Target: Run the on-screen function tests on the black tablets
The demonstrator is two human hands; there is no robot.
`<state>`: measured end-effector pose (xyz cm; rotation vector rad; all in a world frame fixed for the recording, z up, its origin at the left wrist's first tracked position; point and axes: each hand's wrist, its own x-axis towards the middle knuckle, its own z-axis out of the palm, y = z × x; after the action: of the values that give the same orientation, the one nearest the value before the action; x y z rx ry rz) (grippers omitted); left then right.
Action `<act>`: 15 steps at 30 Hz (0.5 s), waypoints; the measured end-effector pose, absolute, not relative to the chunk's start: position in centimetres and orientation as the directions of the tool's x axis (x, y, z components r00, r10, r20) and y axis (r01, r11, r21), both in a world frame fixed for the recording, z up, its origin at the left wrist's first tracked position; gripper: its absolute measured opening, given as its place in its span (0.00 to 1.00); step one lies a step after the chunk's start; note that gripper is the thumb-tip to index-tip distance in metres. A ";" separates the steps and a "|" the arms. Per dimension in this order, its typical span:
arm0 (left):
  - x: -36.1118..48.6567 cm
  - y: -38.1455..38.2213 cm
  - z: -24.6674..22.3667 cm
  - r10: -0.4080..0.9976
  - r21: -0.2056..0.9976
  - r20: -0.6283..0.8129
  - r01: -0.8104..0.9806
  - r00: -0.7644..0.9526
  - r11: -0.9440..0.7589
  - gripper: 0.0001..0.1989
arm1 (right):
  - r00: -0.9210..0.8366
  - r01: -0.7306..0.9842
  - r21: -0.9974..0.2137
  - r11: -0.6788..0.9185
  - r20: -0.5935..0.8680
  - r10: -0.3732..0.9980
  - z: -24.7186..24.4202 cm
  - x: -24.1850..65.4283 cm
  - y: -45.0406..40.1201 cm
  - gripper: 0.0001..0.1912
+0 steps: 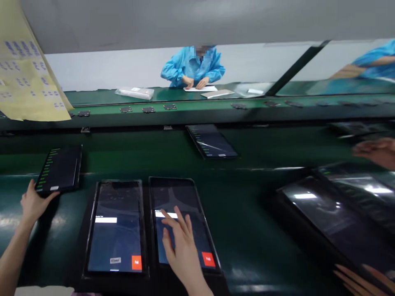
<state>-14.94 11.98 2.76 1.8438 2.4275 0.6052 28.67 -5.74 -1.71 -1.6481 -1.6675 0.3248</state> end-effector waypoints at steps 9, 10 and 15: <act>-7.0 20.8 2.4 0.854 0.472 0.433 0.880 -0.289 0.058 0.39 | -0.301 0.676 -0.596 0.434 0.315 0.900 0.1 19.0 -2.8 0.12; -5.7 20.1 2.0 0.876 0.486 0.433 0.873 -0.212 -0.028 0.37 | -0.321 0.668 -0.588 0.456 0.325 0.890 0.2 18.5 -2.6 0.12; -0.5 15.1 0.3 0.947 0.640 0.287 0.706 0.147 -0.304 0.25 | -0.309 0.671 -0.601 0.435 0.306 0.900 1.0 20.1 -2.5 0.11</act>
<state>-0.50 15.07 0.31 2.0774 1.5872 0.9417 20.10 -2.46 1.03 -1.3162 -2.0793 0.4870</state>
